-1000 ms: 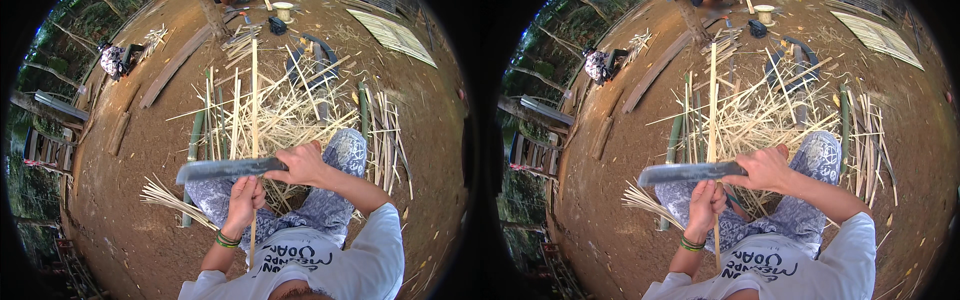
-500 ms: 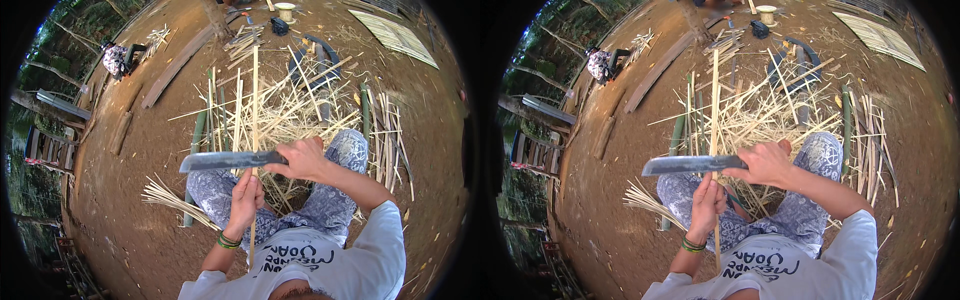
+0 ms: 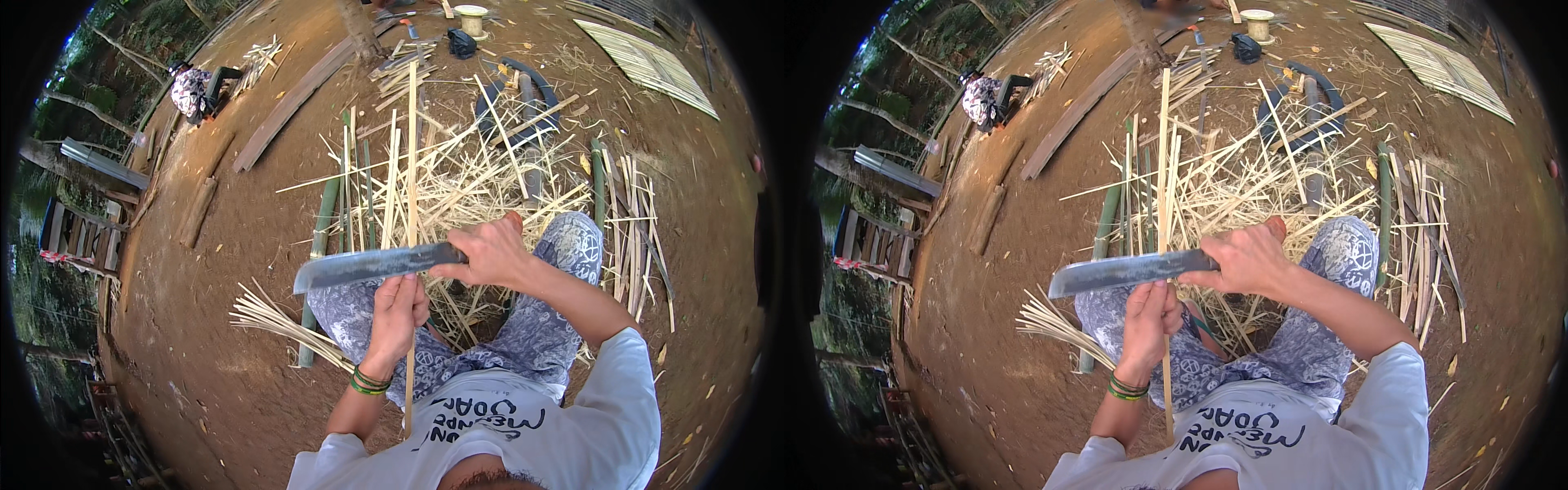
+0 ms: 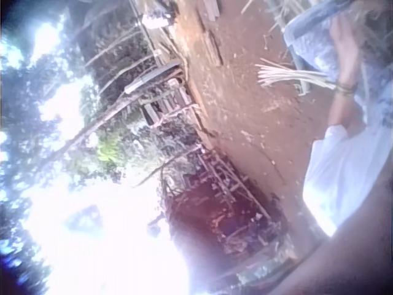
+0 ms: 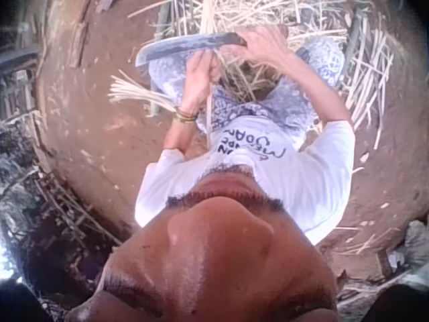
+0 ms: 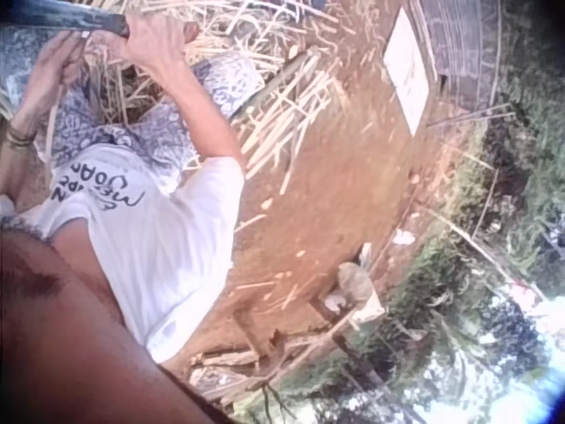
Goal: The person sits on the ground and uses a large knife to split long bamboo poles into thin strips. They hold the bamboo vertically and strike it with the knife to separate the fibers, then peel away the resulting strips. The person occasionally pauses to inspect the split bamboo or adjust their grip.
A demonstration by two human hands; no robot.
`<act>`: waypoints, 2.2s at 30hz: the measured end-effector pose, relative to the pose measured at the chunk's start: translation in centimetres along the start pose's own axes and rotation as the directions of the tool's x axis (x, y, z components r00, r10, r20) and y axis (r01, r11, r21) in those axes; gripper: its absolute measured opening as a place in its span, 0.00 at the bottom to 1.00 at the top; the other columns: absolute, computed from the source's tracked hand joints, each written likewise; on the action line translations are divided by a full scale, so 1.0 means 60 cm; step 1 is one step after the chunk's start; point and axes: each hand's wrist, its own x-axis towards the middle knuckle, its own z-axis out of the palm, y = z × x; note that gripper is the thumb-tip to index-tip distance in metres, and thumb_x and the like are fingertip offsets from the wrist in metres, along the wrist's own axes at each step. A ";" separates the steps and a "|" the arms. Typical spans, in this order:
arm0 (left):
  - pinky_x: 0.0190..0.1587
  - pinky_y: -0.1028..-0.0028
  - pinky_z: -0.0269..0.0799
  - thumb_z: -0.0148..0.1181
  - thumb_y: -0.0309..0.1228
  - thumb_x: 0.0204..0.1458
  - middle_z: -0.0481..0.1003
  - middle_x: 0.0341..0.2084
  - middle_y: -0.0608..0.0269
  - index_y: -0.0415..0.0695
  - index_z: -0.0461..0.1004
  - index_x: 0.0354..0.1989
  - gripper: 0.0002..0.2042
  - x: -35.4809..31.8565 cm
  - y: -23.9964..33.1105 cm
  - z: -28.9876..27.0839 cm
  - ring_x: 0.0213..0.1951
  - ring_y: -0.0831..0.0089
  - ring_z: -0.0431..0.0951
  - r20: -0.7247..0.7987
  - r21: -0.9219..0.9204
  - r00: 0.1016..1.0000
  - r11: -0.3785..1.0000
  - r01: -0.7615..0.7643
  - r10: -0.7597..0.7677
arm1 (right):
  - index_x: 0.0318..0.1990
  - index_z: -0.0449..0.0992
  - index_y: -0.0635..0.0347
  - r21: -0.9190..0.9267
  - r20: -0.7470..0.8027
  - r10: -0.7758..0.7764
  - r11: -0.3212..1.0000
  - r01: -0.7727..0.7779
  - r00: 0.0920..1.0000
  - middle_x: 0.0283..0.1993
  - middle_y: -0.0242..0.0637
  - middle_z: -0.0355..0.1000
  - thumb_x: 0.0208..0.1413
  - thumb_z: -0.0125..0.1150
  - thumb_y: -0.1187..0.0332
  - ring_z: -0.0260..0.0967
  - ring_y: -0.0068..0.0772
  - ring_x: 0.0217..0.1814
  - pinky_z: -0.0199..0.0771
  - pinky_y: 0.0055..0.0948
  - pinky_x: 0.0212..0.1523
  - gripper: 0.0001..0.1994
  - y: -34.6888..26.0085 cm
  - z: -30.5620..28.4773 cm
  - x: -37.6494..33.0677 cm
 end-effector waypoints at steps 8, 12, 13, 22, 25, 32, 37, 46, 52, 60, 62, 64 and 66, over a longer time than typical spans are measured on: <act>0.18 0.82 0.46 0.41 0.32 0.70 0.53 0.20 0.76 0.47 0.64 0.66 0.17 -0.009 -0.009 0.001 0.17 0.86 0.51 -0.014 -0.023 1.000 0.999 0.027 -0.027 | 0.26 0.78 0.58 0.000 0.039 0.093 0.996 -0.093 0.995 0.10 0.32 0.65 0.55 0.52 0.30 0.66 0.29 0.11 0.65 0.36 0.13 0.34 0.038 -0.011 -0.001; 0.18 0.81 0.47 0.41 0.32 0.71 0.54 0.20 0.76 0.45 0.68 0.57 0.13 0.010 -0.004 0.014 0.17 0.86 0.52 0.020 0.007 0.998 0.998 0.062 -0.062 | 0.20 0.71 0.54 0.089 -0.002 -0.110 0.990 0.109 0.994 0.13 0.35 0.68 0.51 0.58 0.31 0.67 0.38 0.12 0.61 0.41 0.14 0.32 0.004 0.004 -0.020; 0.18 0.81 0.47 0.42 0.32 0.71 0.55 0.20 0.76 0.45 0.66 0.60 0.14 0.009 -0.004 0.014 0.18 0.85 0.52 0.025 0.004 0.998 0.998 0.060 -0.060 | 0.20 0.70 0.53 0.111 -0.030 -0.122 0.986 0.124 0.992 0.13 0.35 0.68 0.51 0.58 0.31 0.68 0.38 0.12 0.61 0.41 0.14 0.32 0.007 0.002 -0.012; 0.18 0.83 0.48 0.39 0.31 0.71 0.53 0.19 0.76 0.48 0.55 0.72 0.22 -0.061 -0.009 -0.007 0.17 0.86 0.52 0.018 0.085 0.997 0.993 0.079 -0.081 | 0.30 0.81 0.63 0.291 -0.124 0.563 0.808 -0.513 0.817 0.11 0.25 0.61 0.61 0.47 0.34 0.58 0.22 0.11 0.59 0.31 0.13 0.36 0.190 -0.085 0.048; 0.19 0.83 0.49 0.39 0.30 0.71 0.54 0.21 0.76 0.50 0.54 0.73 0.22 -0.025 0.001 -0.009 0.19 0.85 0.52 0.013 -0.040 0.991 0.990 0.133 -0.132 | 0.26 0.79 0.60 0.310 -0.074 0.421 0.871 -0.381 0.904 0.10 0.28 0.62 0.60 0.50 0.34 0.59 0.23 0.10 0.59 0.32 0.13 0.34 0.126 -0.069 0.000; 0.19 0.83 0.48 0.39 0.32 0.71 0.54 0.20 0.76 0.47 0.55 0.72 0.22 0.003 -0.005 0.025 0.18 0.85 0.52 0.134 0.066 0.986 0.994 0.089 -0.097 | 0.20 0.75 0.55 0.149 -0.103 -0.025 0.988 0.041 0.994 0.09 0.31 0.63 0.56 0.52 0.31 0.61 0.29 0.09 0.62 0.37 0.13 0.34 0.013 -0.007 -0.030; 0.19 0.82 0.46 0.39 0.32 0.71 0.53 0.20 0.75 0.50 0.51 0.74 0.24 -0.022 0.003 0.040 0.18 0.85 0.51 0.103 0.056 0.990 0.994 0.090 -0.096 | 0.19 0.73 0.55 0.114 -0.110 0.054 0.993 -0.042 0.992 0.10 0.31 0.65 0.56 0.52 0.30 0.62 0.31 0.08 0.63 0.37 0.13 0.34 0.032 -0.023 -0.010; 0.19 0.83 0.48 0.39 0.32 0.71 0.53 0.20 0.76 0.48 0.52 0.74 0.23 -0.038 -0.011 0.029 0.18 0.86 0.51 0.093 0.191 0.994 0.981 0.035 -0.053 | 0.21 0.73 0.53 0.122 -0.026 0.320 0.941 -0.315 0.947 0.10 0.30 0.63 0.56 0.54 0.32 0.59 0.27 0.09 0.58 0.36 0.11 0.32 0.078 -0.033 0.013; 0.19 0.84 0.49 0.40 0.32 0.71 0.54 0.20 0.76 0.46 0.60 0.68 0.19 -0.016 -0.008 0.026 0.19 0.87 0.51 0.104 0.227 0.994 0.973 -0.046 0.023 | 0.21 0.73 0.54 0.124 -0.023 -0.092 0.988 0.094 0.996 0.14 0.35 0.69 0.50 0.61 0.33 0.67 0.39 0.12 0.63 0.41 0.15 0.30 0.024 -0.020 -0.017; 0.19 0.83 0.54 0.39 0.30 0.70 0.57 0.19 0.75 0.42 0.55 0.71 0.21 -0.019 0.009 0.024 0.18 0.86 0.56 0.082 0.230 0.996 0.972 -0.041 0.022 | 0.23 0.77 0.51 0.023 -0.081 -0.077 0.997 0.079 0.994 0.13 0.34 0.69 0.48 0.57 0.28 0.69 0.40 0.13 0.64 0.40 0.17 0.32 0.034 -0.031 -0.002; 0.19 0.83 0.55 0.39 0.30 0.70 0.57 0.19 0.75 0.43 0.52 0.73 0.23 -0.020 0.010 0.021 0.19 0.86 0.56 0.073 0.205 0.997 0.979 -0.023 0.009 | 0.24 0.78 0.49 -0.043 -0.063 -0.086 0.996 0.084 0.994 0.13 0.34 0.70 0.49 0.54 0.26 0.70 0.38 0.13 0.64 0.40 0.17 0.33 0.037 -0.034 0.002; 0.20 0.83 0.55 0.40 0.30 0.70 0.57 0.19 0.75 0.43 0.53 0.73 0.23 -0.032 0.013 0.020 0.19 0.86 0.57 0.027 0.146 1.000 0.989 -0.018 0.014 | 0.27 0.80 0.49 -0.126 0.017 0.089 0.988 -0.086 0.996 0.14 0.32 0.70 0.50 0.50 0.24 0.70 0.36 0.14 0.66 0.40 0.20 0.35 0.065 -0.039 0.013; 0.20 0.83 0.55 0.40 0.30 0.70 0.57 0.19 0.75 0.44 0.53 0.73 0.23 -0.075 0.002 0.019 0.18 0.86 0.56 0.068 0.254 0.997 0.967 0.026 -0.044 | 0.33 0.82 0.54 0.222 0.107 0.562 0.791 -0.570 0.820 0.14 0.29 0.69 0.53 0.41 0.22 0.69 0.32 0.17 0.71 0.39 0.25 0.41 0.142 -0.048 0.043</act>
